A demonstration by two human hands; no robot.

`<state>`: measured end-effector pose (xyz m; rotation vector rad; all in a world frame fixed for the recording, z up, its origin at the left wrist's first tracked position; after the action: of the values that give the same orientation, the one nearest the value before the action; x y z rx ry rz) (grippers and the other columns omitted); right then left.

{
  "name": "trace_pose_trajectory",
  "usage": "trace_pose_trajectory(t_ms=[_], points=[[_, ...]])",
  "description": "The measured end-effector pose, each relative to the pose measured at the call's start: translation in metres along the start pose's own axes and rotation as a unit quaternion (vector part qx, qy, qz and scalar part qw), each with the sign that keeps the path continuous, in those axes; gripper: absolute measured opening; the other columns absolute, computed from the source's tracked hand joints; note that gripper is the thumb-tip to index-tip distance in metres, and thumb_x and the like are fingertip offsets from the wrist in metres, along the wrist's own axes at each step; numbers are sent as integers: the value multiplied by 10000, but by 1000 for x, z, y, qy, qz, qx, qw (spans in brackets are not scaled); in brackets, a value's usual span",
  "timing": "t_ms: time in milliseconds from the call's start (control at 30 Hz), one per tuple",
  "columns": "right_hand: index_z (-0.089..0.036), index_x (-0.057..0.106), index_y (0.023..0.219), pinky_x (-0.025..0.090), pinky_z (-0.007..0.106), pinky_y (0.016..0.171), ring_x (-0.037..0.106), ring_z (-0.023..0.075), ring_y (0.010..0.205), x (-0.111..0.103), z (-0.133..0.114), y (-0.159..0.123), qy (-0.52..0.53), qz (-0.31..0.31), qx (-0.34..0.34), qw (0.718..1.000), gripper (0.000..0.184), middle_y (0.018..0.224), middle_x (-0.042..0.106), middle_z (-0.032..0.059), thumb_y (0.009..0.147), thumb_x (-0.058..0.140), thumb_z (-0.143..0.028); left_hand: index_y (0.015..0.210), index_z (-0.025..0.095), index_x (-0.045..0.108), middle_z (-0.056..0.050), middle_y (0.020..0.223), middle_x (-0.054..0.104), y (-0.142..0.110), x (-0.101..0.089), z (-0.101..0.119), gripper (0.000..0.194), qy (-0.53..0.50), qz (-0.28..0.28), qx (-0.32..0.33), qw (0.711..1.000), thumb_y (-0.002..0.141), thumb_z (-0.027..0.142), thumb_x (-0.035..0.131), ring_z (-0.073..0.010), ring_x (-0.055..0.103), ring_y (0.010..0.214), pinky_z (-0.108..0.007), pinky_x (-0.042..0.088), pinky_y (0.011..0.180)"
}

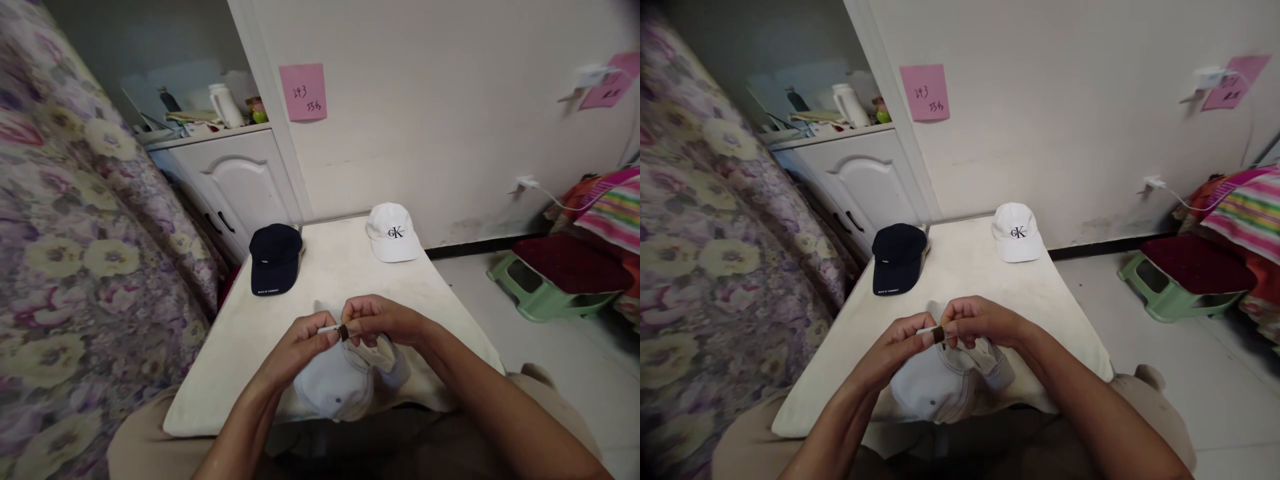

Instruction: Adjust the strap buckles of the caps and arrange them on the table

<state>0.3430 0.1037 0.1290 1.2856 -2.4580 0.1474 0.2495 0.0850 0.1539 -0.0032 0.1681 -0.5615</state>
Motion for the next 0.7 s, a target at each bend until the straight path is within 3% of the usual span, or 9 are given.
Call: trace_pose_trajectory(t_ms=[233, 400, 700], points=[[-139, 609, 853, 297, 148, 396, 419, 31, 437, -2, 5, -4, -18, -24, 46, 998, 191, 682, 654, -21, 828, 720, -293, 835, 144, 649, -18, 777, 615, -3, -1, -2, 267, -29, 9, -21, 999, 855, 410, 652, -157, 517, 727, -250, 384, 661], [-141, 605, 841, 208, 161, 381, 324, 27, 412, 3, 6, -3, -12, -26, 47, 998, 175, 629, 645, -31, 825, 717, -274, 716, 155, 560, 32, 664, 500, -3, -1, -7, 286, -16, 18, -39, 999, 829, 391, 675, -107, 403, 612, -216, 321, 570], [-142, 601, 838, 227, 170, 399, 338, 31, 422, 6, 1, -3, -15, -25, 31, 999, 199, 635, 655, -26, 824, 721, -300, 700, 162, 518, 48, 624, 437, -3, -1, -12, 335, -23, 25, -52, 998, 805, 436, 679, -92, 343, 561, -208, 282, 513]])
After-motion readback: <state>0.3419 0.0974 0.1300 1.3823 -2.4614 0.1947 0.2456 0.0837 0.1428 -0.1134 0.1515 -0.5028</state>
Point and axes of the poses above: each hand's wrist, its own y-axis towards the middle knuckle, its own x-axis out of the palm, z = x × y, the point moved 9 cm from there along y, towards the middle knuckle
